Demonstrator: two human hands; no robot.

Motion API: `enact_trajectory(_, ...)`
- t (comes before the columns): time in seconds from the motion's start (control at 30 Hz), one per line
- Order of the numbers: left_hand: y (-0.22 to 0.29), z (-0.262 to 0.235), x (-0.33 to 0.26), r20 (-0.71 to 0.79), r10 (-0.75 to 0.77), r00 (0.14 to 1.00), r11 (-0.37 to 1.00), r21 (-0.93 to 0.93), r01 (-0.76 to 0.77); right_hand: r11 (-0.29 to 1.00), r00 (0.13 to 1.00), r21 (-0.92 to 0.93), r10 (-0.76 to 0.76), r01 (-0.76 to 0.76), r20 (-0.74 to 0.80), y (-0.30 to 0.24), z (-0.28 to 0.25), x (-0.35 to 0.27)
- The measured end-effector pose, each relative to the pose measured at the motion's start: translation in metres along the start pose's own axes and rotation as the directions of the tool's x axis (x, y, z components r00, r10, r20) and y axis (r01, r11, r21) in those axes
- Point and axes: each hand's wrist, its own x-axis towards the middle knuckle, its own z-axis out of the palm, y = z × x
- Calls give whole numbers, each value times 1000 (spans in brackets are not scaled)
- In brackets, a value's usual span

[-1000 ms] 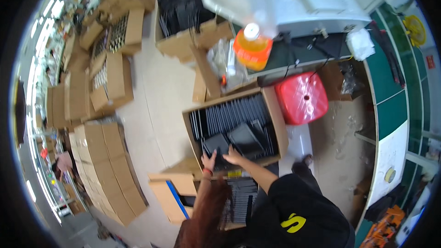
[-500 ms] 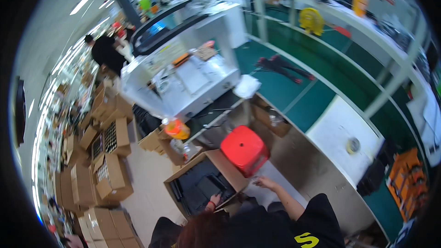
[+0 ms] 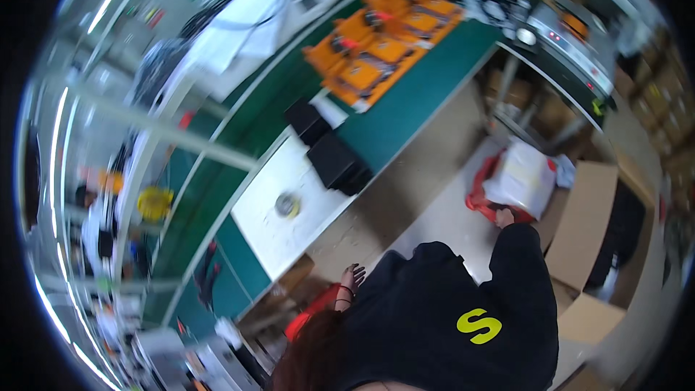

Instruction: The person assembles electronic devices by picking up black rectangular units and frames from a workbench and cardboard boxes. They place the units into a pressing machine, operate the machine to secure the frames, and then stack the finished units. The person handles the items one at a time, moving between the workbench and the machine repeatedly.

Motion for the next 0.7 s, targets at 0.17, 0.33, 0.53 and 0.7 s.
enact_trajectory(0.17, 103, 62, 53, 30, -237, 971, 824, 535, 185, 748, 881, 468, 369, -470, 295, -18, 11, -59)
enact_trajectory(0.33, 173, 162, 132, 253, -151, 956, 631, 769, -104, 619, 739, 405, 543, -673, 398, -57, 63, -71)
enact_trajectory(0.53, 254, 412, 200, 821, -9, 571, 219, 559, -800, 855, 924, 360, 305, -372, 231, -78, 53, -17)
enact_trajectory(0.7, 315, 558, 192, 470, -513, 719, 510, 840, -185, 449, 792, 738, 582, -503, 185, -129, -21, 41)
